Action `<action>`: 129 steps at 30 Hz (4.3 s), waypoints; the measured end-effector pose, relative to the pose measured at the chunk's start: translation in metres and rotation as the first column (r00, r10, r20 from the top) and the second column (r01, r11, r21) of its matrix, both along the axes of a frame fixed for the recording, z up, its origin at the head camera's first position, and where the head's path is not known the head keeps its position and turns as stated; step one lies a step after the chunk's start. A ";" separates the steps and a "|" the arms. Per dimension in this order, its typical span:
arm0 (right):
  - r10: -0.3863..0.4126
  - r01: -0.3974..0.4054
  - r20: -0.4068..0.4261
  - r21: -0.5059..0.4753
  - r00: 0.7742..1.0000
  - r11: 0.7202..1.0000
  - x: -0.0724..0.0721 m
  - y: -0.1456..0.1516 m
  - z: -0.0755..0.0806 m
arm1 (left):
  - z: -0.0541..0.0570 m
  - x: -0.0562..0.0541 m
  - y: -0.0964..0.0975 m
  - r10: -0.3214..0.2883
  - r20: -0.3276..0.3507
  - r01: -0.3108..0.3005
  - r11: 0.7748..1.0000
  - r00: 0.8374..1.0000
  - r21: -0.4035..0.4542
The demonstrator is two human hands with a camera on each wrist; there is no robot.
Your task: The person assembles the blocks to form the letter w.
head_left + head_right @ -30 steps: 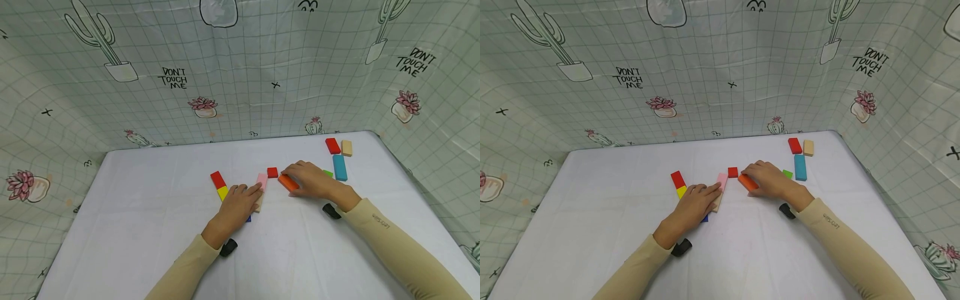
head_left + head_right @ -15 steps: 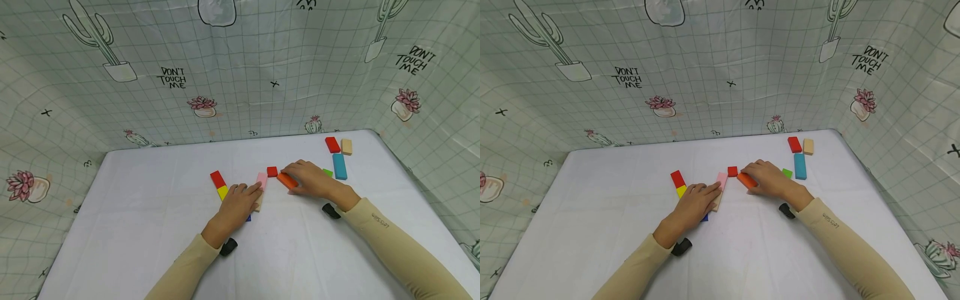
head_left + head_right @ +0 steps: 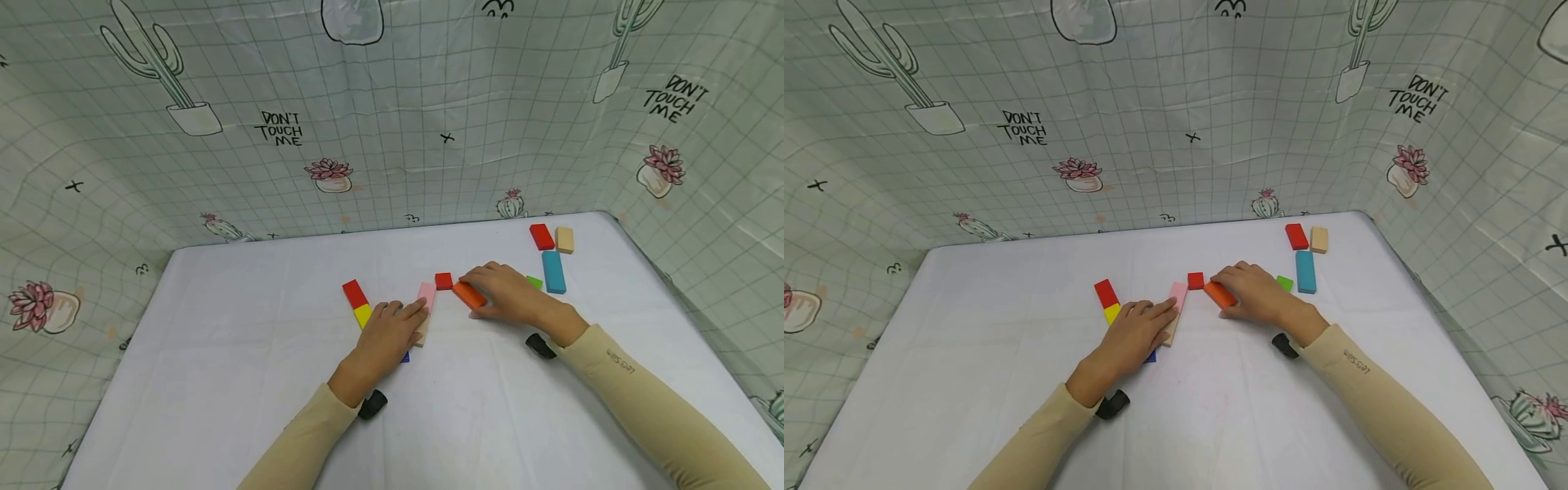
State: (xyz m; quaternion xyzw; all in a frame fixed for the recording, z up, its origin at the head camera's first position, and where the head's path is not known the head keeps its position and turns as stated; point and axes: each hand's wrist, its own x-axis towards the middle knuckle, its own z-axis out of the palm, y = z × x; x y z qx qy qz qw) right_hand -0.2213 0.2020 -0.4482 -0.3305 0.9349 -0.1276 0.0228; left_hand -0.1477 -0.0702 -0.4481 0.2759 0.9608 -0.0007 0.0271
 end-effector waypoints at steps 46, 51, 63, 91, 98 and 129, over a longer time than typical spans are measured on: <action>-0.328 0.331 -0.055 0.059 0.943 0.942 0.007 0.128 0.011 | 0.000 0.000 0.000 -0.014 -0.023 0.013 1.000 1.000 -0.019; -0.336 0.338 -0.046 0.049 0.941 0.940 0.006 0.131 0.012 | -0.001 0.000 0.000 -0.014 -0.024 0.013 1.000 1.000 -0.024; -0.411 0.412 -0.027 0.013 0.911 0.911 -0.014 0.147 0.017 | -0.002 0.001 0.000 -0.012 -0.018 0.012 1.000 1.000 -0.007; -0.434 0.424 0.142 0.095 0.890 0.901 -0.071 0.172 0.017 | -0.001 0.001 -0.001 0.002 -0.009 -0.002 1.000 1.000 0.020; -0.436 0.433 0.177 0.060 0.882 0.899 -0.076 0.173 0.015 | -0.002 0.000 -0.001 0.002 -0.012 -0.002 1.000 1.000 0.016; -0.116 0.110 -0.050 -0.111 0.992 0.988 0.003 0.123 0.039 | 0.001 0.002 0.000 0.007 0.021 -0.008 0.999 1.000 0.037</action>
